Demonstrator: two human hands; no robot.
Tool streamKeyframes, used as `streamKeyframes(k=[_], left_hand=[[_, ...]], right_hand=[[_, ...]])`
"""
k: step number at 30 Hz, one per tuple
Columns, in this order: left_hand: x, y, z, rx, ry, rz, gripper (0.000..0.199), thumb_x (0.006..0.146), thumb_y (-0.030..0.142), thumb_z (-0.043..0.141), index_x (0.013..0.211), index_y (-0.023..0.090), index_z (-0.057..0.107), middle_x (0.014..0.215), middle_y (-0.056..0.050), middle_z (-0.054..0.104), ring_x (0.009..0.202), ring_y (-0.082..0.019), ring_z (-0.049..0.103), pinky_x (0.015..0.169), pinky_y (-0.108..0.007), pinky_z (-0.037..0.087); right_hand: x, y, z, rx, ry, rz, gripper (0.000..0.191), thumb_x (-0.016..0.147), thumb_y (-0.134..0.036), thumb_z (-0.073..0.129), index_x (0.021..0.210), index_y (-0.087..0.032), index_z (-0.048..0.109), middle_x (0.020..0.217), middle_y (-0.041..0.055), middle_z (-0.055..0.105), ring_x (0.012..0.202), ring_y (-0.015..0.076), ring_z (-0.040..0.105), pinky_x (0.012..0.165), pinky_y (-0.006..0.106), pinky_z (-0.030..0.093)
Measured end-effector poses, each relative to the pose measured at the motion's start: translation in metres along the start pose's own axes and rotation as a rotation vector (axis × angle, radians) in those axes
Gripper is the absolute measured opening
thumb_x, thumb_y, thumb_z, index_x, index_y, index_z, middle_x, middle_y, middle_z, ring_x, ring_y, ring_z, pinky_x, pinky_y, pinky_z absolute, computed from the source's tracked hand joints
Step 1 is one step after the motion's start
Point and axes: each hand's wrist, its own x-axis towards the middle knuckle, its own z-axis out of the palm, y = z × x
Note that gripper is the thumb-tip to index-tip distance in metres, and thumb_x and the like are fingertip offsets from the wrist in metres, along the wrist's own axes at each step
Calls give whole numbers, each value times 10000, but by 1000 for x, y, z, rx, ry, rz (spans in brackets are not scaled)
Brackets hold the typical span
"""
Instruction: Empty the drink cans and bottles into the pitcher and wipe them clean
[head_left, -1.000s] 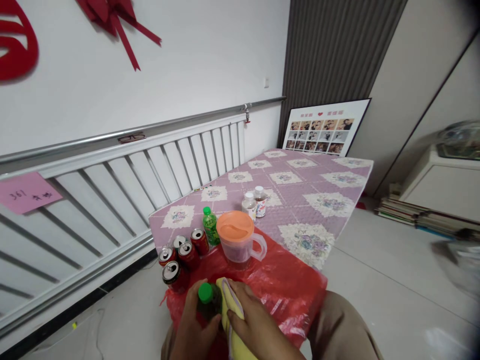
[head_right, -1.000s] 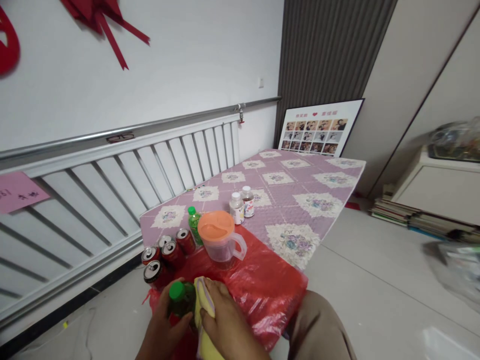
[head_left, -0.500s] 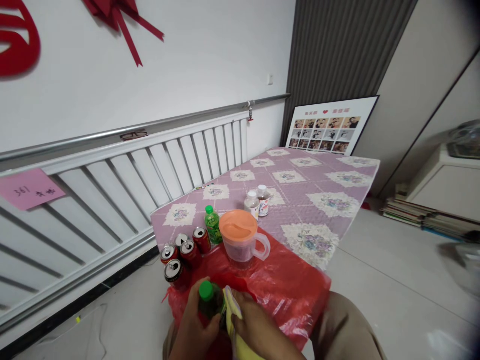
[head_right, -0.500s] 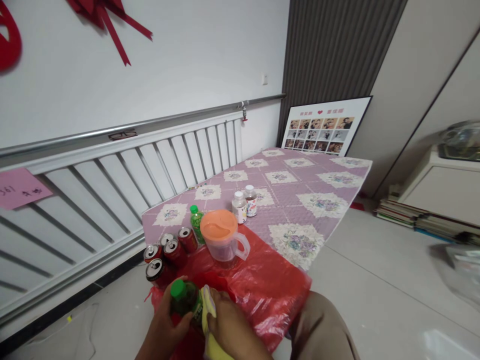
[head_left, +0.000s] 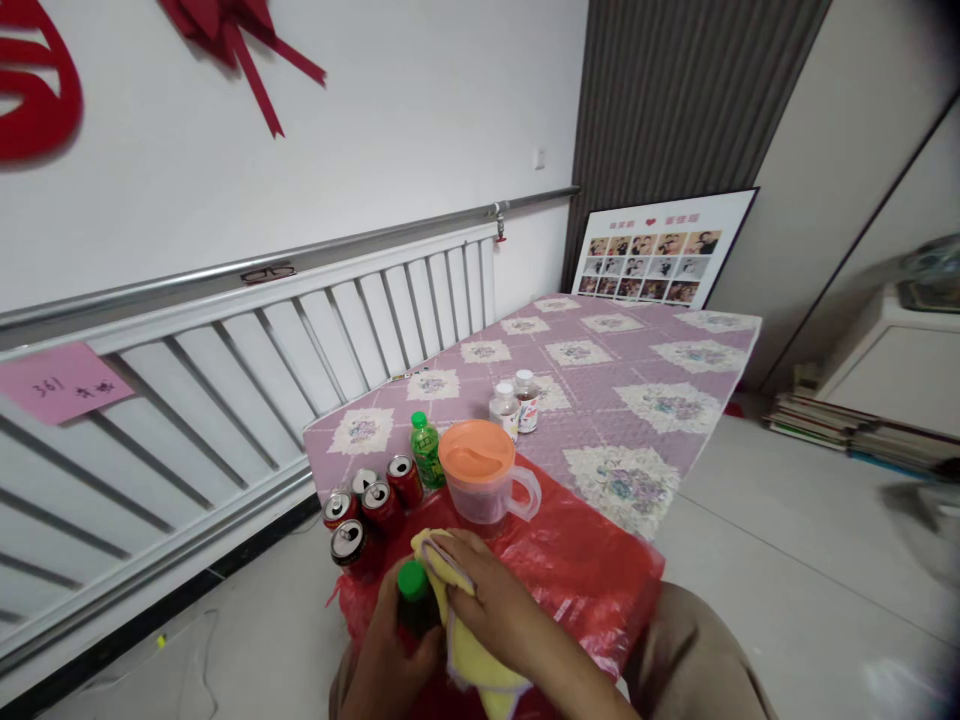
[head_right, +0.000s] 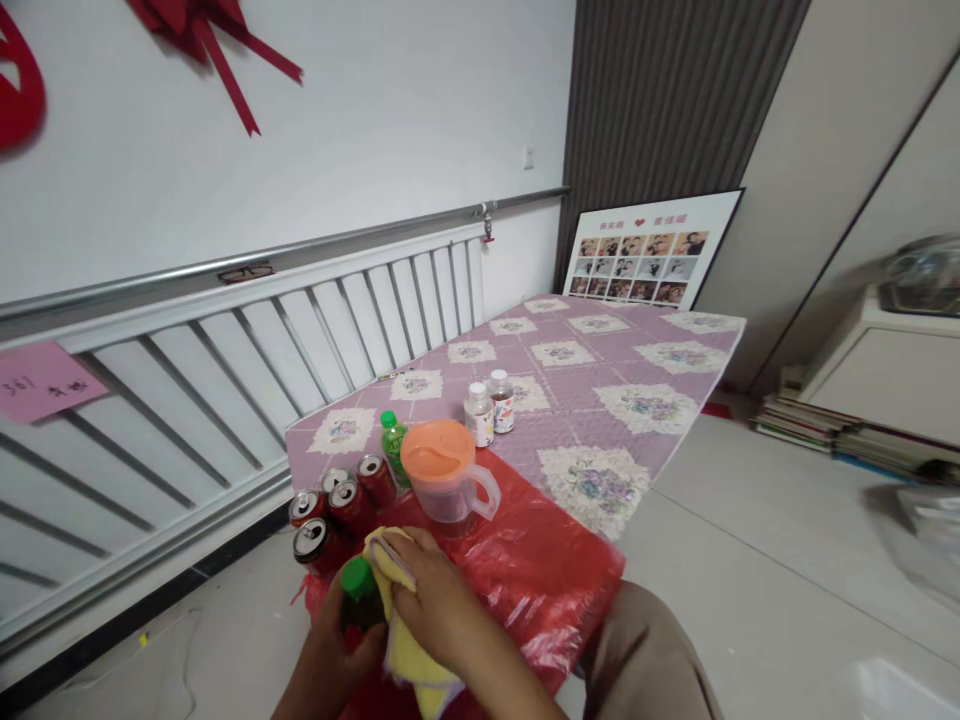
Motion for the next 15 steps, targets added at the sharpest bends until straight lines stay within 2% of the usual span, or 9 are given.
streamKeyframes(k=[3, 5, 7, 11, 15], left_hand=[[-1, -4, 0, 23, 18, 24, 647, 742, 167, 595, 1368, 133, 434, 1401, -180, 547, 1314, -320, 518, 1129, -518, 398], [-1, -3, 2, 21, 31, 34, 647, 737, 170, 598, 1364, 136, 445, 1423, -183, 531, 1332, -326, 501, 1142, -537, 377], [-2, -2, 3, 2, 48, 36, 652, 728, 166, 603, 1362, 145, 452, 1428, -177, 529, 1341, -329, 494, 1147, -553, 365], [-2, 0, 4, -3, 58, 10, 641, 719, 171, 626, 1342, 144, 476, 1409, -177, 550, 1320, -336, 518, 1134, -552, 386], [-2, -2, 4, 30, 49, -1, 661, 718, 179, 620, 1356, 138, 451, 1413, -186, 546, 1309, -331, 531, 1129, -539, 399]], right_hand=[[9, 16, 4, 46, -17, 92, 607, 747, -97, 451, 1332, -192, 584, 1349, 76, 623, 1265, 232, 546, 1115, 369, 378], [8, 29, 8, 55, -41, 138, 579, 738, -96, 441, 1274, -209, 628, 1238, 53, 696, 1151, 228, 628, 1026, 356, 461], [2, 39, 12, 56, -58, 183, 545, 726, -100, 452, 1218, -214, 657, 1172, 43, 729, 1084, 228, 663, 978, 351, 489], [-17, 43, 16, 44, -53, 242, 510, 744, -105, 466, 1215, -164, 655, 1194, 99, 720, 1103, 237, 659, 1008, 347, 465], [-34, 36, 17, 34, -72, 287, 543, 760, -115, 487, 1282, -173, 627, 1287, 100, 681, 1206, 245, 614, 1082, 360, 417]])
